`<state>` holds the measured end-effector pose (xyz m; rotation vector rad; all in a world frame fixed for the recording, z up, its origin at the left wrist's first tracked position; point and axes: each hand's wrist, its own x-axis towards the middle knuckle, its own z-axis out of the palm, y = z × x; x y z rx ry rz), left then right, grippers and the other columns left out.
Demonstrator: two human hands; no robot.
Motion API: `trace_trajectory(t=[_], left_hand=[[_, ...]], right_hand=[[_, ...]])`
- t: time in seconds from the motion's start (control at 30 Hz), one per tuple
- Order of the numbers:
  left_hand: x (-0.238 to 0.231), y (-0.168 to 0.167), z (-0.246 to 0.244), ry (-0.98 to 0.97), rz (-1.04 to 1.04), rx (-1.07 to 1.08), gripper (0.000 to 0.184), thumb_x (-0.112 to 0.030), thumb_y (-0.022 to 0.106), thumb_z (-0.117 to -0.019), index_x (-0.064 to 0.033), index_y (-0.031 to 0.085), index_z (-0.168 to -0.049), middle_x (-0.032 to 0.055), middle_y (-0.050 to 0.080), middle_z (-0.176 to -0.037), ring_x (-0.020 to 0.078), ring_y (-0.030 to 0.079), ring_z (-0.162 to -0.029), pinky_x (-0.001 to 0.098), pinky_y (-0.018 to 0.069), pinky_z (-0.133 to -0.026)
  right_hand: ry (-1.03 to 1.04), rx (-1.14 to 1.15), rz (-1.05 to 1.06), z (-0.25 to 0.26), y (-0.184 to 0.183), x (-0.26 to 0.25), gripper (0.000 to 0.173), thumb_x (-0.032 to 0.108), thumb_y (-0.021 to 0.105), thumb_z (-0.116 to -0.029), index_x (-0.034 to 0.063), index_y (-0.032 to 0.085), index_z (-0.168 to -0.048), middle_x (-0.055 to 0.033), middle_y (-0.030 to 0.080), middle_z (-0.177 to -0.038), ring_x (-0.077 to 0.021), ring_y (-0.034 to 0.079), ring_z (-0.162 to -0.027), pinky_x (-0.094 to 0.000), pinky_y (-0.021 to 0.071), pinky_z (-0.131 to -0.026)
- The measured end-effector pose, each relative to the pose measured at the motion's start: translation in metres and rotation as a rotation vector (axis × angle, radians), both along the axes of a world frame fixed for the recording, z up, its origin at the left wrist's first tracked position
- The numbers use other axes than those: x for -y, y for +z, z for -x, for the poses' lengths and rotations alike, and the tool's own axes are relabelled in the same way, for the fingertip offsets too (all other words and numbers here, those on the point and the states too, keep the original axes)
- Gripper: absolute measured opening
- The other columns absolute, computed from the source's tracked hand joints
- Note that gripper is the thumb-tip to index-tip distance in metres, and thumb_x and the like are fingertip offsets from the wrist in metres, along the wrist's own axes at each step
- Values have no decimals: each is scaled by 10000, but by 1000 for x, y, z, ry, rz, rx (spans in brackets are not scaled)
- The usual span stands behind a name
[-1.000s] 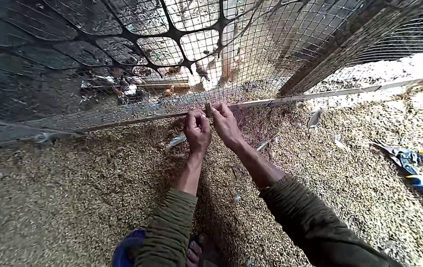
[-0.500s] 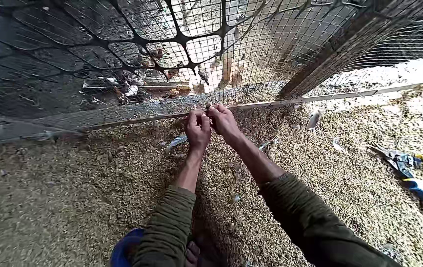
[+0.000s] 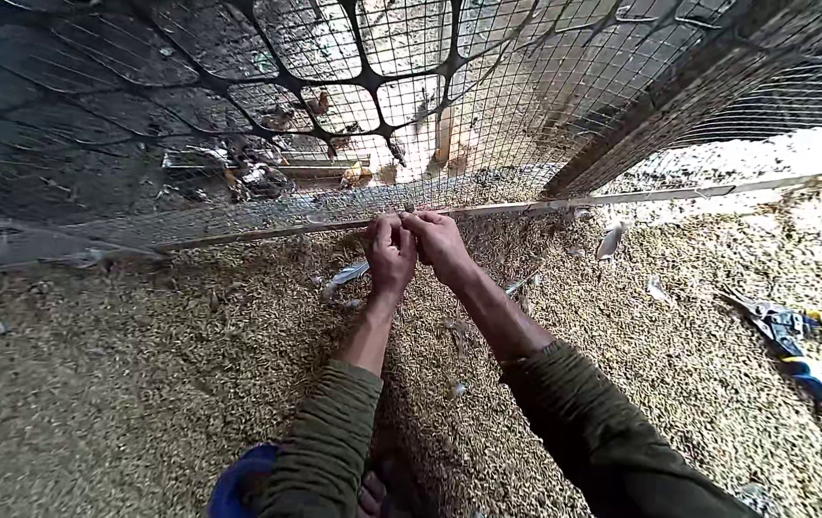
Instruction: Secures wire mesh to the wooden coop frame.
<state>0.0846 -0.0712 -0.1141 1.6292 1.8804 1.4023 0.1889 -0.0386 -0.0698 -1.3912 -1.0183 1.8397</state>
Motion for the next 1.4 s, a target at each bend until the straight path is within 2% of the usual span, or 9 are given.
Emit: trace_trajectory(t=[0.2, 0.4, 0.47, 0.53, 0.63, 0.8, 1.0, 1.2, 1.4], left_hand=[[1, 4, 0, 7, 32, -62, 121, -69, 567, -981, 30, 632, -958, 163, 658, -942, 222, 653, -820, 376, 557, -762], [7, 0, 4, -68, -27, -44, 98, -36, 597, -949, 49, 637, -922, 165, 659, -952, 193, 652, -787, 325, 572, -736], [12, -3, 9, -104, -36, 28, 131, -43, 568, -963, 60, 650, -962, 162, 665, -996, 178, 664, -881, 316, 570, -821], [16, -4, 15, -105, -15, 78, 222, -65, 502, -988, 72, 650, -1078, 183, 662, -1110, 196, 656, -1009, 344, 548, -913], [11, -2, 22, -92, -39, -32, 258, -59, 509, -1033, 51, 674, -1198, 199, 672, -1212, 235, 661, -1116, 358, 531, -993], [0, 4, 31, -218, -87, -201, 212, 2, 585, -995, 31, 732, -1145, 196, 690, -1229, 286, 678, -1151, 405, 530, -1030], [-4, -3, 34, -209, -185, -236, 178, 14, 624, -973, 29, 755, -1093, 194, 718, -1151, 267, 702, -1097, 370, 545, -1006], [-16, -3, 44, -263, -246, -348, 161, -4, 628, -974, 19, 769, -1050, 193, 736, -1079, 286, 716, -1046, 368, 557, -971], [-23, 1, 53, -349, -238, -445, 170, 1, 595, -986, 19, 754, -1046, 189, 731, -1103, 307, 708, -1078, 399, 552, -992]], right_hand=[[-142, -142, 165, 9, -1, -12, 120, 175, 667, -985, 67, 715, -1003, -11, 599, -681, -57, 405, -454, -228, 329, -410], [-92, -4, -67, 5, 4, 3, 151, 234, 635, -1007, 117, 681, -922, -3, 583, -712, -62, 422, -500, -236, 353, -456], [-80, 20, -103, 5, 2, 5, 183, 246, 636, -1007, 121, 649, -875, -6, 558, -686, -66, 402, -489, -240, 334, -453], [-81, -1, -127, 5, -4, 7, 195, 237, 632, -1011, 124, 634, -852, 9, 509, -651, -58, 354, -469, -231, 302, -445], [-81, -61, -130, 4, -9, 10, 186, 221, 617, -1023, 123, 627, -865, 22, 468, -622, -45, 321, -446, -213, 289, -427], [-57, -67, -159, 1, -9, 10, 181, 217, 605, -1028, 112, 639, -884, 18, 475, -627, -48, 334, -451, -217, 298, -433], [-17, -93, -174, -3, -13, 10, 181, 223, 600, -1031, 116, 641, -892, 20, 473, -627, -45, 318, -443, -211, 282, -428], [23, -109, -165, -7, -10, 5, 176, 224, 592, -1033, 115, 645, -905, 18, 494, -635, -38, 331, -436, -198, 294, -415], [63, -81, -168, -7, -12, -2, 201, 220, 581, -1041, 114, 637, -879, 27, 468, -610, -38, 318, -433, -197, 287, -419]])
